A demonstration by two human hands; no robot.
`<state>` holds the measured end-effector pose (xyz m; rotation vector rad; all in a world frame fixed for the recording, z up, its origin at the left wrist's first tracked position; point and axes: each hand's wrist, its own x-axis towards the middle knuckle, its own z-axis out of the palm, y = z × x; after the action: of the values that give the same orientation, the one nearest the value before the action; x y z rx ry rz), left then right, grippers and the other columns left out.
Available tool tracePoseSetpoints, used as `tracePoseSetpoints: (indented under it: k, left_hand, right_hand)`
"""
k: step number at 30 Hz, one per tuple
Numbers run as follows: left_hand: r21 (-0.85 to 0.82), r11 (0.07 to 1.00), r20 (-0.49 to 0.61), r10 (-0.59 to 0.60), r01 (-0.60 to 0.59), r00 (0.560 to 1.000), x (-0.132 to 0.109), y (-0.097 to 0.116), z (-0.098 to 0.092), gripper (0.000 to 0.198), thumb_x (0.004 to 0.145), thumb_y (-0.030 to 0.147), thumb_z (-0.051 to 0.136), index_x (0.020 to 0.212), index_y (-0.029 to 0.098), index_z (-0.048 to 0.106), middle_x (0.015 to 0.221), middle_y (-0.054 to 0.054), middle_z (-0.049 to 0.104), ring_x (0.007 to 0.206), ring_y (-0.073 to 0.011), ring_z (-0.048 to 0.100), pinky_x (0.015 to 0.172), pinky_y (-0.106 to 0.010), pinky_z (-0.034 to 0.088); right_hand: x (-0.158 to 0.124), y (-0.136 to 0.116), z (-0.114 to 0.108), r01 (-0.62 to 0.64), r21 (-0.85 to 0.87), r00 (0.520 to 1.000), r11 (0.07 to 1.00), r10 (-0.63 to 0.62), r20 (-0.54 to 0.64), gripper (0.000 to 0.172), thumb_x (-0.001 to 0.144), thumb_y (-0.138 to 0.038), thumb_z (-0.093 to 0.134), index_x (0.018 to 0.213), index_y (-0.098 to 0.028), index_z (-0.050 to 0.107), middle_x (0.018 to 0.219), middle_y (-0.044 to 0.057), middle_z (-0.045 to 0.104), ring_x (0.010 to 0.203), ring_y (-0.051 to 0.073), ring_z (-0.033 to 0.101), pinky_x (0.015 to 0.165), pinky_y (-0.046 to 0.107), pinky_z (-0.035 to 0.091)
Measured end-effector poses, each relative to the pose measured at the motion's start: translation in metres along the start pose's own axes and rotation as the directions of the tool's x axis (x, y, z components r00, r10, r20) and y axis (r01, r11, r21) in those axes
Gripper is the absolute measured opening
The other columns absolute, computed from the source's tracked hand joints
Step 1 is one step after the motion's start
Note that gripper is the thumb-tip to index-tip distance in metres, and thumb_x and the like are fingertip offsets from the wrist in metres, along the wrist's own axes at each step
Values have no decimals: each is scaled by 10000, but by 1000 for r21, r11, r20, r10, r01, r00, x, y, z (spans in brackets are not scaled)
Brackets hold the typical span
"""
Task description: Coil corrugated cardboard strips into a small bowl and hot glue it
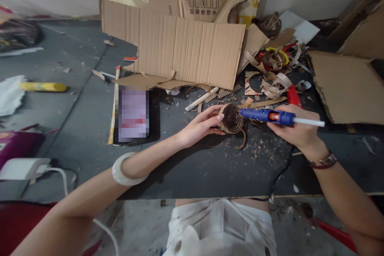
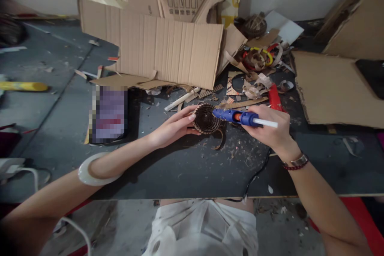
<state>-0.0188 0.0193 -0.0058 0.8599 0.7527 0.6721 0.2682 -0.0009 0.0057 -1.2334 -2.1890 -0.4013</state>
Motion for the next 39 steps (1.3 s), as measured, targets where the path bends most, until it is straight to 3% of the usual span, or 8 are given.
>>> tracePoseSetpoints:
  k: [5,17,22,34,39]
  left_hand:
    - [-6,1000,4,6,-6,1000,0,0,0,391,817,368,669,1176,254,565,1073,-43,575,881,-152,602,763,-308,540]
    - [8,1000,-3,1,-1,1000,0,0,1,422,811,378,666,1194,244,550,1068,-55,588,873,-157,601,761,-312,537]
    - [9,1000,-20,0,0,1000,0,1,1,416,796,377,682,1171,242,562,1096,-48,576,874,-151,599,780,-325,535]
    - [19,1000,-12,1,0,1000,0,1,1,404,806,381,671,1175,256,564,1108,-50,573,902,-165,591,785,-331,534]
    - [-1,1000,-10,1,-1,1000,0,1,1,388,801,371,681,1153,252,571,1054,-37,574,868,-151,592,770,-322,536]
  right_hand:
    - [3,-3,1,38,40,999,998,-37,-9,188,764,-283,690,921,-215,611,763,3,711,647,160,676,591,260,501]
    - [0,-2,-1,-20,12,1000,1000,20,3,197,756,-327,691,908,-219,630,749,15,707,628,171,669,596,278,510]
    - [0,-3,0,3,35,999,999,-5,54,157,772,-289,675,902,-219,622,761,10,706,650,164,673,605,263,505]
    - [0,-2,-1,0,24,1000,1000,0,-2,204,743,-327,702,893,-211,628,738,8,703,616,166,662,574,273,490]
    - [1,-3,1,-4,65,996,998,-2,95,154,778,-300,667,889,-198,634,750,14,702,647,155,668,601,250,486]
